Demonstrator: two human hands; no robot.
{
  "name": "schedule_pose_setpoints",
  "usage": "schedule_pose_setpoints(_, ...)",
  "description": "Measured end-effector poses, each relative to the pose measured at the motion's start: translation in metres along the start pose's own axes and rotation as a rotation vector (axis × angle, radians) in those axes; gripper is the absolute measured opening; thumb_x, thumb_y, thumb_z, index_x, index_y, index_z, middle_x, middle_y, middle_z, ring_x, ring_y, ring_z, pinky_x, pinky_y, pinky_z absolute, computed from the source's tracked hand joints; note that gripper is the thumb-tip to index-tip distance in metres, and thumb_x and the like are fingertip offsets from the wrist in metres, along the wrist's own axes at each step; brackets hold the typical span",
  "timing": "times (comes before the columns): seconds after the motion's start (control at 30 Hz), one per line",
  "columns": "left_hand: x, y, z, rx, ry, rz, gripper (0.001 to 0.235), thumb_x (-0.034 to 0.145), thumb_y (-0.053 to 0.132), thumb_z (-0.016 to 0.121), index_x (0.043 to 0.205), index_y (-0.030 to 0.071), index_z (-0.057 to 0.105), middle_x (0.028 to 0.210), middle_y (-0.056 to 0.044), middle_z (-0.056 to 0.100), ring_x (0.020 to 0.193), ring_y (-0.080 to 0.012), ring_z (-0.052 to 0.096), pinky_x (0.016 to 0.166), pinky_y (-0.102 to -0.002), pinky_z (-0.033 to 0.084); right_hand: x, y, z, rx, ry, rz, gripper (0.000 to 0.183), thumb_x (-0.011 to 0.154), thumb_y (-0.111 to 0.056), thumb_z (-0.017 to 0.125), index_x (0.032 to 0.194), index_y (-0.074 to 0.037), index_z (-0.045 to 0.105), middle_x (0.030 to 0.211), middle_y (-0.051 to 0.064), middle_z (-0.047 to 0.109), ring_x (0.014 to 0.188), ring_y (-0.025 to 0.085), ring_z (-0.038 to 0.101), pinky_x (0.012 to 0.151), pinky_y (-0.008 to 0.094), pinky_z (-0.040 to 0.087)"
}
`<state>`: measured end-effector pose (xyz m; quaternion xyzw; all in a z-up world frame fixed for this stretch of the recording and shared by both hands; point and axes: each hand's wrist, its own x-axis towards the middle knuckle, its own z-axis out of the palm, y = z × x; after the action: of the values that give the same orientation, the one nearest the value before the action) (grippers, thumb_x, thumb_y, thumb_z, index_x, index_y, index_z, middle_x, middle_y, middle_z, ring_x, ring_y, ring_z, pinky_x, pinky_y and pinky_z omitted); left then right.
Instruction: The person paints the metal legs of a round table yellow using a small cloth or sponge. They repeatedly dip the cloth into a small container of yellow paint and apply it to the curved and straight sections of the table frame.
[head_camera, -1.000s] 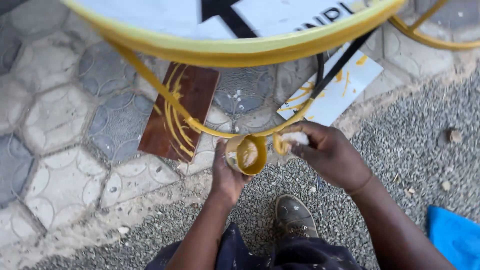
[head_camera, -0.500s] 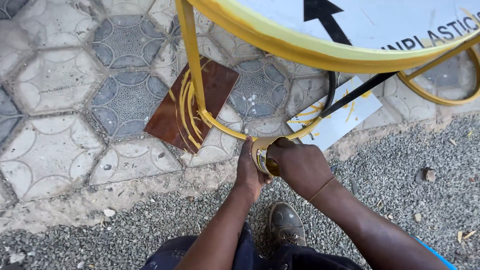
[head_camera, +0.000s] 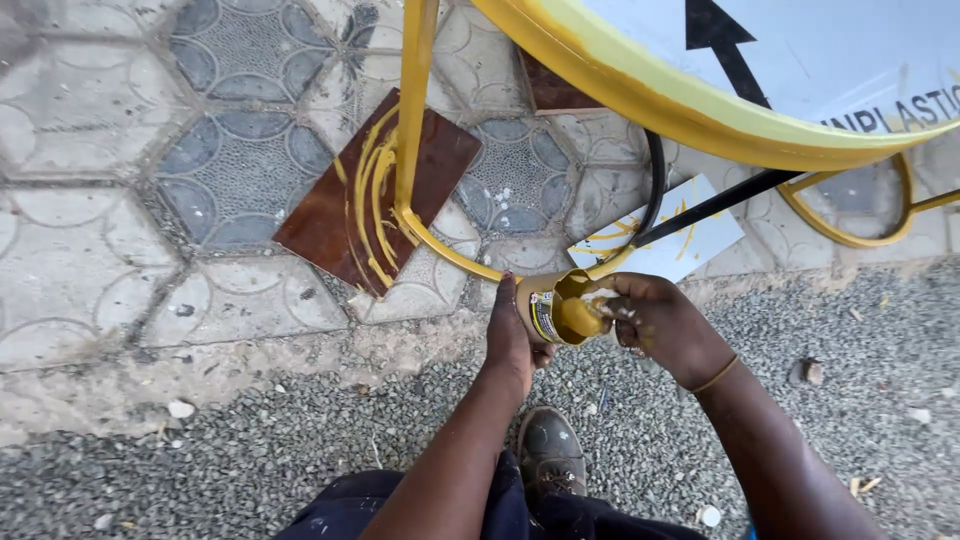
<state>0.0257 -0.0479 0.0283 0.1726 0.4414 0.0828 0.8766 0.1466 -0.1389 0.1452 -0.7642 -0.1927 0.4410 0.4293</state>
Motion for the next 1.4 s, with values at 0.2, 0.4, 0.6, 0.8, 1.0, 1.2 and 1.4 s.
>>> schedule_pose_setpoints(0.2,0.000,0.003,0.011,-0.026,-0.030,0.018,0.071,0.089,0.082,0.045,0.101,0.015,0.065,0.070,-0.015,0.070,0.040,-0.0245,0.061,0.033,-0.029,0.046,-0.005,0.018,-0.014,-0.062,0.086,0.116,0.042,0.101,0.005,0.041,0.137,0.000,0.062,0.111,0.019,0.057,0.067,0.015,0.052,0.043,0.021,0.043)
schedule_pose_setpoints(0.4,-0.005,0.010,0.010,-0.012,0.013,0.045,0.066,0.090,0.075,0.051,0.092,0.010,0.066,0.062,-0.015,0.068,0.037,-0.0228,0.060,0.030,-0.028,0.046,-0.005,0.007,-0.008,-0.090,-0.023,0.131,0.038,0.100,0.004,0.042,0.132,0.010,0.062,0.082,0.022,0.060,0.054,0.015,0.047,0.040,0.019,0.033)
schedule_pose_setpoints(0.6,-0.005,0.015,0.008,-0.048,0.012,0.041,0.065,0.091,0.074,0.052,0.091,0.012,0.068,0.061,-0.016,0.067,0.036,-0.0220,0.059,0.028,-0.027,0.043,-0.002,-0.024,0.014,-0.713,0.221,-0.073,0.033,0.085,-0.027,0.077,0.117,-0.022,0.077,0.065,0.009,0.061,0.055,0.020,0.056,0.052,0.034,0.040)
schedule_pose_setpoints(0.8,-0.002,0.015,0.008,-0.065,-0.008,0.035,0.066,0.092,0.075,0.048,0.095,0.013,0.069,0.061,-0.016,0.065,0.036,-0.0238,0.056,0.029,-0.027,0.041,0.020,0.003,0.034,-1.108,0.120,-0.282,0.026,0.093,-0.026,0.065,0.118,-0.024,0.075,0.099,0.010,0.077,0.077,0.037,0.074,0.068,0.047,0.059)
schedule_pose_setpoints(1.0,0.004,0.014,0.005,-0.070,-0.014,0.027,0.070,0.094,0.076,0.044,0.093,0.010,0.068,0.061,-0.016,0.066,0.035,-0.0227,0.057,0.028,-0.027,0.041,0.019,-0.002,0.042,-1.108,0.093,-0.285,0.030,0.094,-0.022,0.064,0.122,-0.019,0.074,0.098,0.013,0.078,0.079,0.040,0.075,0.070,0.050,0.060)
schedule_pose_setpoints(1.2,0.000,0.014,0.003,-0.089,-0.003,0.039,0.066,0.094,0.073,0.044,0.092,0.011,0.066,0.060,-0.015,0.064,0.036,-0.0210,0.057,0.028,-0.026,0.039,0.039,0.016,0.002,-0.018,0.063,-0.011,0.023,0.092,-0.001,0.055,0.108,0.007,0.070,0.062,0.014,0.056,0.047,0.007,0.039,0.043,0.018,0.028)
schedule_pose_setpoints(1.4,-0.006,0.019,0.001,-0.061,0.012,0.052,0.063,0.095,0.071,0.046,0.091,0.011,0.066,0.060,-0.012,0.065,0.037,-0.0179,0.057,0.029,-0.024,0.040,0.016,0.011,-0.001,0.000,0.054,0.076,0.033,0.103,0.000,0.037,0.127,0.006,0.059,0.087,0.022,0.062,0.053,0.014,0.046,0.040,0.019,0.026)
